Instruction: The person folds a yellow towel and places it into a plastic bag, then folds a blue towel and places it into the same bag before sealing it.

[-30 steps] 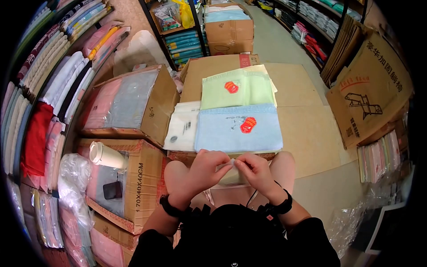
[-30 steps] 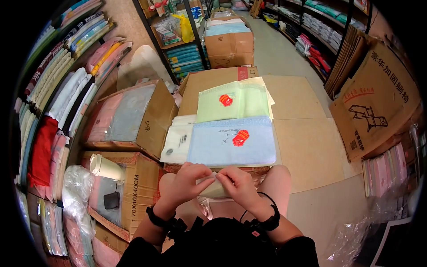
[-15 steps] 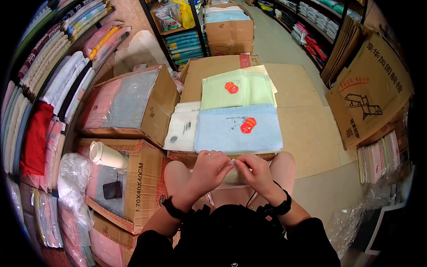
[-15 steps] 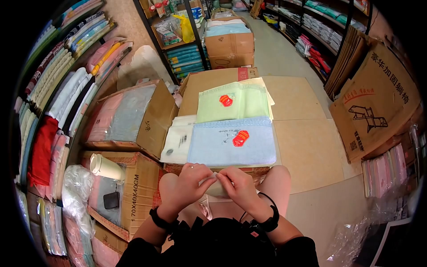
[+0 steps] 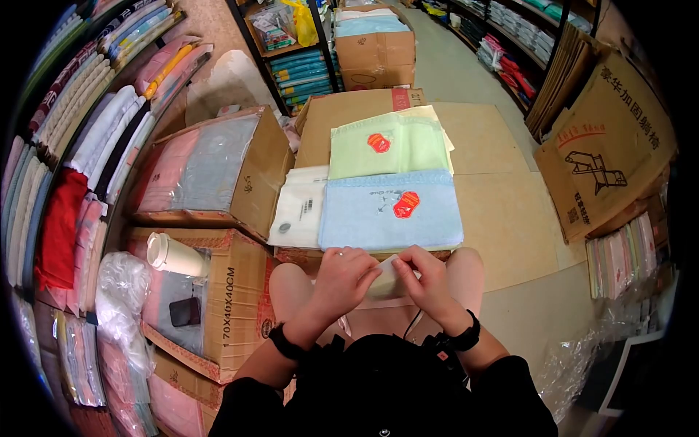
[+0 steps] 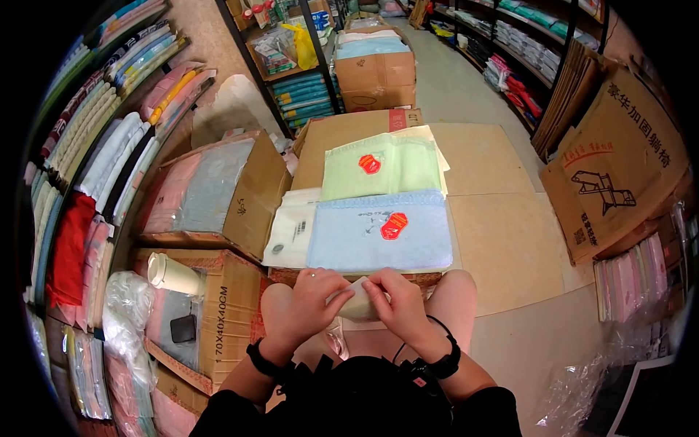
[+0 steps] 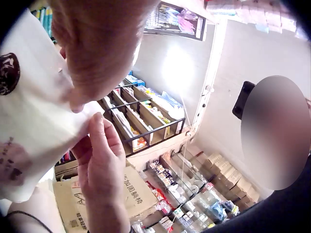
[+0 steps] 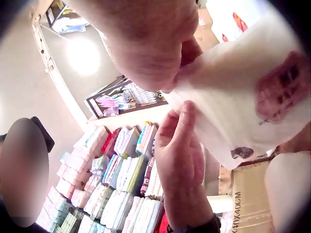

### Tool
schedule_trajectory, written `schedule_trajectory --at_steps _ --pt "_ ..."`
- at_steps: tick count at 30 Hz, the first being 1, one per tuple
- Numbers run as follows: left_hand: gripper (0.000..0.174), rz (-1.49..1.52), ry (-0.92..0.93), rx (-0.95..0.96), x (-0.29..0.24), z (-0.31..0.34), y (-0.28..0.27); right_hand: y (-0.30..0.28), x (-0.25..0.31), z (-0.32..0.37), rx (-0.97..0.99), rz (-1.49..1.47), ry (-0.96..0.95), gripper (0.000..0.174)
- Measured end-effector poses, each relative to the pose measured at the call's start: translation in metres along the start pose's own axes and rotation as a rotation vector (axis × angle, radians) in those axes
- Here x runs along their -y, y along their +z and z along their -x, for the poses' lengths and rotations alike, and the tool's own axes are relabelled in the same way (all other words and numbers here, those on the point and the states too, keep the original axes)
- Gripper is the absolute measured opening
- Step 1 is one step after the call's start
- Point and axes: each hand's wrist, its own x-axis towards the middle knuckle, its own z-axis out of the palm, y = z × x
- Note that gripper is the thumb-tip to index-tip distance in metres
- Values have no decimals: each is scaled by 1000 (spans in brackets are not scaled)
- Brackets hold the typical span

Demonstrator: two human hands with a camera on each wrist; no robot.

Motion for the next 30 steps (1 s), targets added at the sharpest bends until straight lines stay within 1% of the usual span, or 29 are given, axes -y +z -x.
schedule_trajectory --at_steps 4,6,7,9,12,15,19,22,24,25,27,30 --pt "6 -16 17 19 3 0 1 3 -3 1 -25 -44 1 8" --pt "6 -6 23 21 4 0 2 2 -4 2 -17 -151 52 8" --pt "6 -4 22 23 4 1 2 1 -4 1 -18 -151 55 8" --pt "5 26 30 54 4 1 3 -1 -3 0 38 -103 -9 7" --pt "8 89 26 13 4 1 7 -1 -5 0 35 -89 -31 7" --pt "8 112 2 48 3 0 7 1 -4 1 41 -59 -70 7" --pt "8 108 -5 95 0 -1 6 1 -5 3 63 -35 -61 8" --pt "8 100 6 50 -1 0 9 2 -8 4 22 -80 -65 9" --pt "8 84 -4 -57 0 2 11 1 -11 5 -42 -175 91 10" --pt "8 83 -4 -54 1 3 9 0 -12 5 -44 -176 93 10" --pt "6 83 -67 55 3 5 2 -2 -12 4 -24 -209 132 10" --pt "6 85 -34 61 3 5 0 -2 -13 4 -8 -229 149 11"
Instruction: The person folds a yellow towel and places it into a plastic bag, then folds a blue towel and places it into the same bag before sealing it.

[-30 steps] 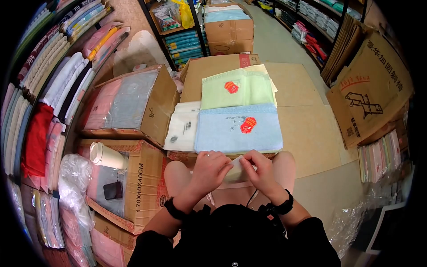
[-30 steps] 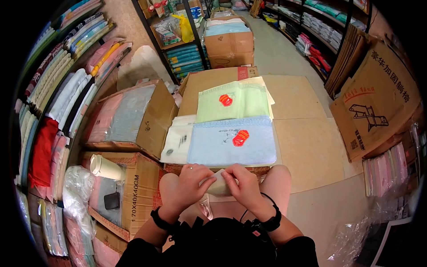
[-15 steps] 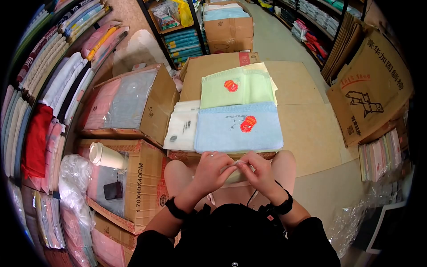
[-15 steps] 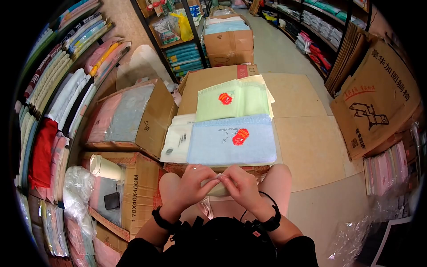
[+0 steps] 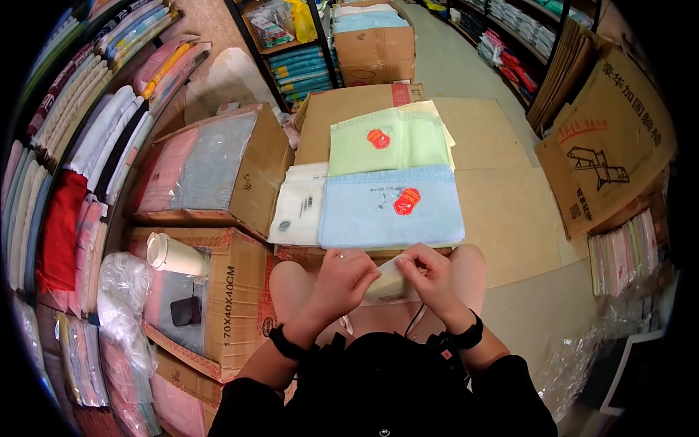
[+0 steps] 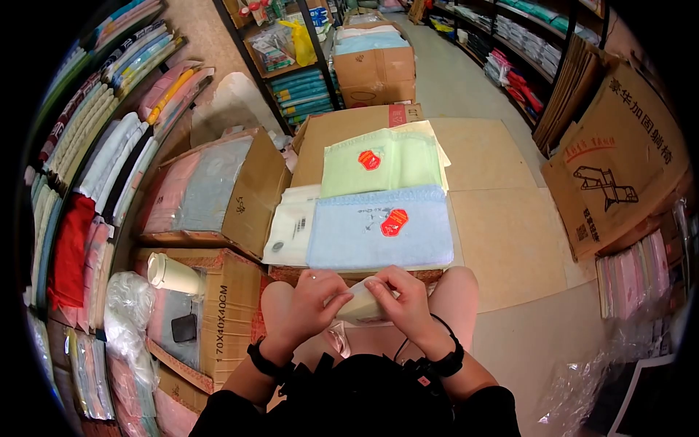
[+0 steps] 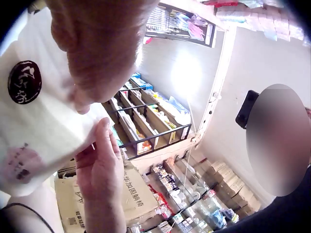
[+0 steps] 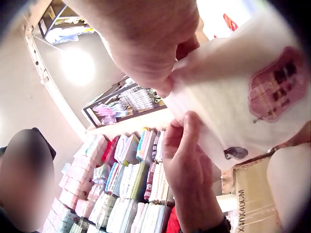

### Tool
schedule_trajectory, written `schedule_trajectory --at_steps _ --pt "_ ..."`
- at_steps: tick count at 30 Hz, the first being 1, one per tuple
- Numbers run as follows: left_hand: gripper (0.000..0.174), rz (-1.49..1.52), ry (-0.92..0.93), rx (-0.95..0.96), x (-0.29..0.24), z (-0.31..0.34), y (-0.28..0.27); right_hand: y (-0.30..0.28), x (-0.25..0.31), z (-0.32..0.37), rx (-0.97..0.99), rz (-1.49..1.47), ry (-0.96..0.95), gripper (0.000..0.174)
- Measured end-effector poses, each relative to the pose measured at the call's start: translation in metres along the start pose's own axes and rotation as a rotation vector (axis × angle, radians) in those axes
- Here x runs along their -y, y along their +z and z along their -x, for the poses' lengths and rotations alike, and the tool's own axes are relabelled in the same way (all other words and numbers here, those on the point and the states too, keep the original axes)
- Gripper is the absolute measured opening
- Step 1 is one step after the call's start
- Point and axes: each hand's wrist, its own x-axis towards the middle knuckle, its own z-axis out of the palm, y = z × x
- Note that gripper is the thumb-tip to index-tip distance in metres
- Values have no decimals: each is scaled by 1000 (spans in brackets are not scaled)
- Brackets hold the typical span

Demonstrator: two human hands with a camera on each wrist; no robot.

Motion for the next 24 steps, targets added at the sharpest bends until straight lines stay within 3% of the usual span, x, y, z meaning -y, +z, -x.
schedule_trajectory --at_steps 4,7,9,16,24 --pt "7 1 6 -12 0 0 0 -1 3 -1 27 -75 20 11" --pt "6 13 5 -11 -1 -1 3 -1 4 1 56 35 12 10" --pt "7 44 29 7 -4 -4 6 4 7 4 80 91 -90 8" --pt "8 -90 73 4 0 0 11 3 6 7 1 150 -163 8" --pt "7 -159 30 21 11 14 -15 -17 17 5 -35 3 22 11"
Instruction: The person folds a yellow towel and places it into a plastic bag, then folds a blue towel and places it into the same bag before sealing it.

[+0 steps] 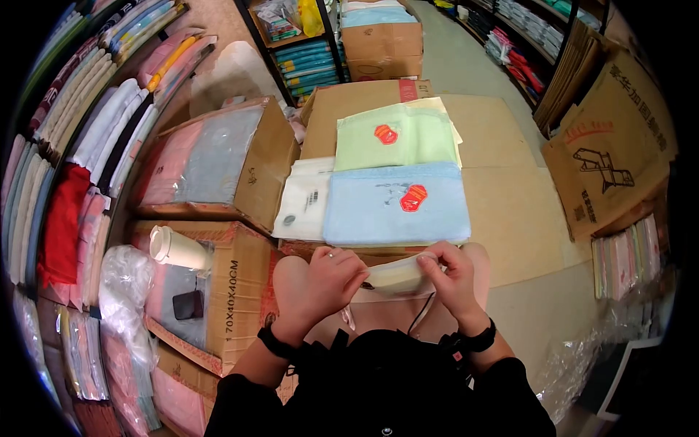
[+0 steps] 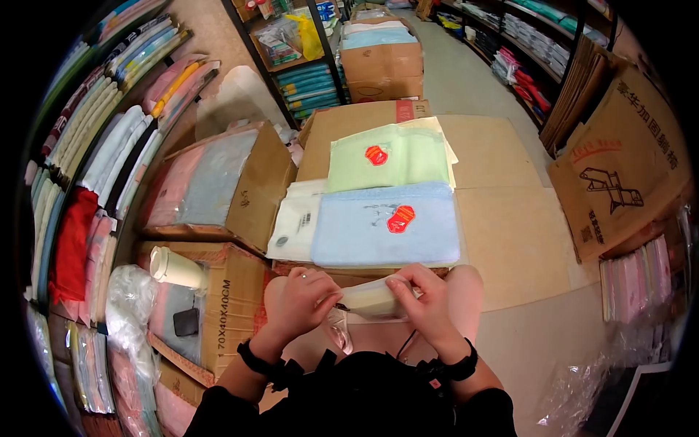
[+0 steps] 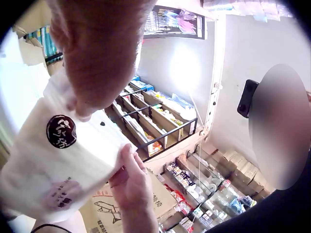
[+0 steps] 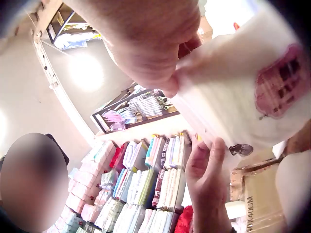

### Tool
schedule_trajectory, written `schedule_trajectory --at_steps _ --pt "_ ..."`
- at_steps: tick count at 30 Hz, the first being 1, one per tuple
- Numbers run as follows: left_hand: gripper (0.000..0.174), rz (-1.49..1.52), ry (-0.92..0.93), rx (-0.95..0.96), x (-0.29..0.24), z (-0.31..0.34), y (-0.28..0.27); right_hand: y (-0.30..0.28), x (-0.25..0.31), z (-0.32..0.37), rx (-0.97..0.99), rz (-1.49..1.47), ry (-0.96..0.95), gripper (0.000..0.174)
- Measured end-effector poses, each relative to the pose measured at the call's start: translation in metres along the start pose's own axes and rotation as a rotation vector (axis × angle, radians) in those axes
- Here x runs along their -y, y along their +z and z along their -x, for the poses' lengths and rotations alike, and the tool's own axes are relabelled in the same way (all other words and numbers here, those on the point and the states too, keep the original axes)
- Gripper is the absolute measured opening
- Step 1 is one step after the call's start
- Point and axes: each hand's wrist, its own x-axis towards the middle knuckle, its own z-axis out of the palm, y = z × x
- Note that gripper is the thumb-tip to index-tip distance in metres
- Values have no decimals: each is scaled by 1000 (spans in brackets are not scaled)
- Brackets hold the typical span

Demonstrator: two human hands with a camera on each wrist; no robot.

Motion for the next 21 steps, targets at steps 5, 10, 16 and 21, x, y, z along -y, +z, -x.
schedule_trajectory --at_steps 5,10,16,21 --pt "7 -35 2 -38 6 6 -7 -8 5 -2 -8 -50 29 12" --pt "7 -42 -13 -89 9 8 -15 -15 7 -5 -31 -96 43 13" --pt "6 -21 -22 -101 13 11 -21 -19 3 -7 -48 -138 54 15" --pt "7 120 -128 -92 8 3 -16 -23 3 -13 -14 -164 113 17"
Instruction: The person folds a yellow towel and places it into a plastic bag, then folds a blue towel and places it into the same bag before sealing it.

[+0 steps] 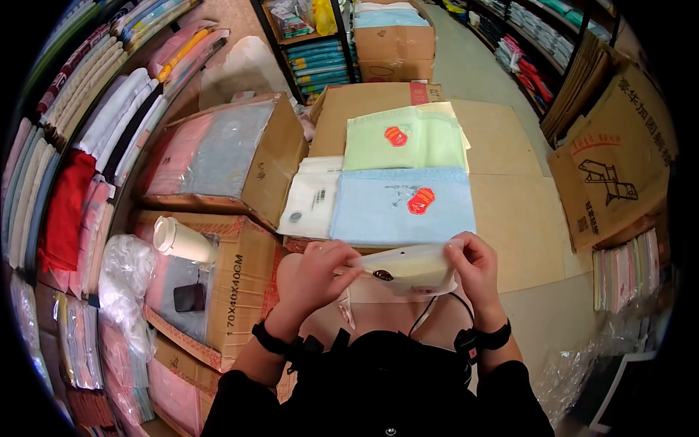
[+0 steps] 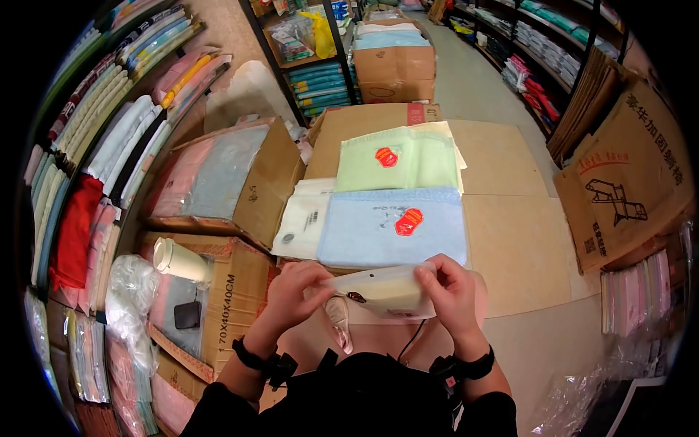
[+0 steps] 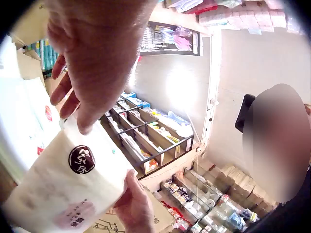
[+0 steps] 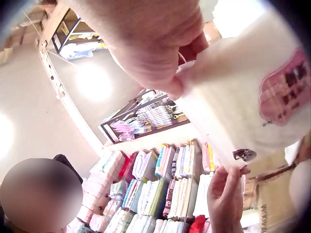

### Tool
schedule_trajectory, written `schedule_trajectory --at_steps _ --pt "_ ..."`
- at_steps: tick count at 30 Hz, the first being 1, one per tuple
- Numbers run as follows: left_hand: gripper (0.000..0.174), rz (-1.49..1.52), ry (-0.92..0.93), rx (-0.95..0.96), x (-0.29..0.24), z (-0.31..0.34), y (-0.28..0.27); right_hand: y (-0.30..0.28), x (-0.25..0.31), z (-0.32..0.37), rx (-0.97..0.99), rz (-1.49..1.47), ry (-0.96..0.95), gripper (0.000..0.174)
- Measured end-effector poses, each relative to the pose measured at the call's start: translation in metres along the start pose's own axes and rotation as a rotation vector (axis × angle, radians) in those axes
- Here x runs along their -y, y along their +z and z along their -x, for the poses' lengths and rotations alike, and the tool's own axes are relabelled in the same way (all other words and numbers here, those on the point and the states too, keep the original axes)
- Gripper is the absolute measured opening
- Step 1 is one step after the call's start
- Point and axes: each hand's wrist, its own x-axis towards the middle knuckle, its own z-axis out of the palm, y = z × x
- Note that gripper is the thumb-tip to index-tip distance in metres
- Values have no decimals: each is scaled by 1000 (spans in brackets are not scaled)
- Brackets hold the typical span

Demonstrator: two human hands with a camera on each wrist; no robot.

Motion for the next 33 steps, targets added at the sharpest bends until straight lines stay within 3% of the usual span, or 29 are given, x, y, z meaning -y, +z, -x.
schedule_trajectory --at_steps 10,12,13,25,27,33 --pt "11 -23 22 74 0 -6 7 0 -4 -1 -11 -73 9 14" --pt "13 -57 -149 83 -3 -4 2 0 -6 -2 -13 -84 9 15" --pt "13 -58 -149 83 -3 -4 2 0 -6 -2 -17 -93 10 15" --pt "12 355 -215 158 12 0 4 -3 -8 -5 -4 -92 41 15" --pt "12 447 -297 183 11 0 3 -3 -9 -5 -4 -98 46 15" --pt "14 485 -349 240 11 0 2 -3 -8 -6 -1 -101 51 14"
